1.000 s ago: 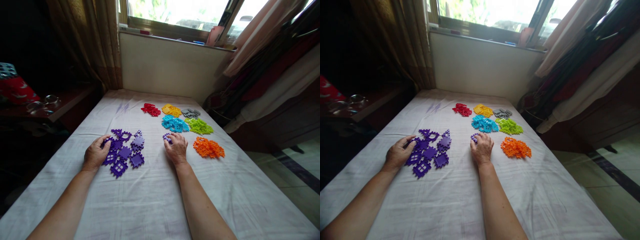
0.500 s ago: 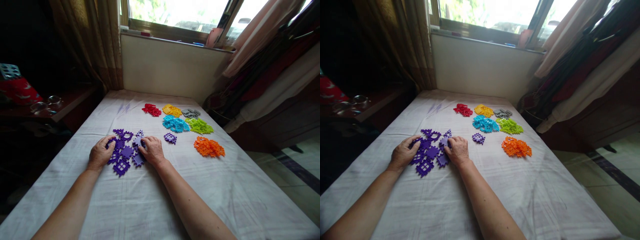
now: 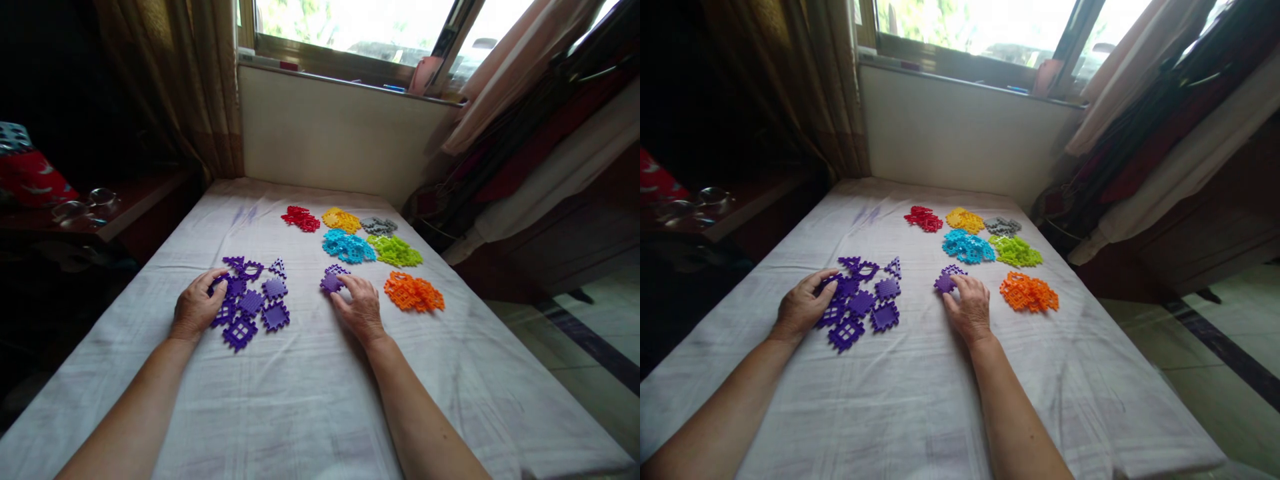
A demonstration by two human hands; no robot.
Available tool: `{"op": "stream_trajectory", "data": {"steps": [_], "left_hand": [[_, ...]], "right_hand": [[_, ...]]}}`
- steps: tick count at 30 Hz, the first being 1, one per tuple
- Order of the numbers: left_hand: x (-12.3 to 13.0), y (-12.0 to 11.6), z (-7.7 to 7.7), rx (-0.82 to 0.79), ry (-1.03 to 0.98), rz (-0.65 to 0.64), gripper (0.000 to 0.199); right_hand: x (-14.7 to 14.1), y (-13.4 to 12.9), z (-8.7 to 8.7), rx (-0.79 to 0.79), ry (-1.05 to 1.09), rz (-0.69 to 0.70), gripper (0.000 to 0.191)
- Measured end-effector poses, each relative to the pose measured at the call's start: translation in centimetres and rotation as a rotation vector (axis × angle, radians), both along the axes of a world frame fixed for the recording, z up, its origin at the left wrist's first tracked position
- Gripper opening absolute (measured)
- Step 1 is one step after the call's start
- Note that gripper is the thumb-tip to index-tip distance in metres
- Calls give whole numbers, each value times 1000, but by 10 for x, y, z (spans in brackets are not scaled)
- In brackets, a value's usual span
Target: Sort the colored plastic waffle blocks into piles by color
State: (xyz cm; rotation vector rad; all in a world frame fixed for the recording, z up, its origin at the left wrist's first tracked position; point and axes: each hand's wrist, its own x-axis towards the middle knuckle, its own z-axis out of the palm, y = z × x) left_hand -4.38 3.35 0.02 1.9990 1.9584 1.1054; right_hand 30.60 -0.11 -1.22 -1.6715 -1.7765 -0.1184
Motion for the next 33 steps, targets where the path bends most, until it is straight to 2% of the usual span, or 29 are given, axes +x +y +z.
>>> {"op": "stream_trajectory", "data": {"steps": [4, 10, 14, 17, 21, 25, 29, 33], "left_hand": [[-1, 0, -1, 7, 0, 8, 36], [-2, 0, -1, 9, 4, 6, 35], [0, 0, -1, 4, 3, 8, 37], [1, -1, 1, 0, 1, 3, 36], [2, -2, 3, -13, -9, -5, 37], [2, -2, 2, -12, -8, -11, 37], [2, -1, 1, -5, 1, -18, 36], [2, -1, 1, -12, 0, -22, 37]], "right_hand": [[16, -5, -3, 7, 20, -28, 33], [17, -8, -2, -72, 10, -42, 35], [14, -9, 0, -48, 6, -38, 34], [0, -11, 4, -9, 19, 31, 28], [-37, -18, 12, -51, 14, 223, 20], [-71, -25, 20, -143, -23, 382, 35], [-93, -31, 24, -203, -81, 403, 50], [-104, -34, 24, -226, -112, 359, 33]]}}
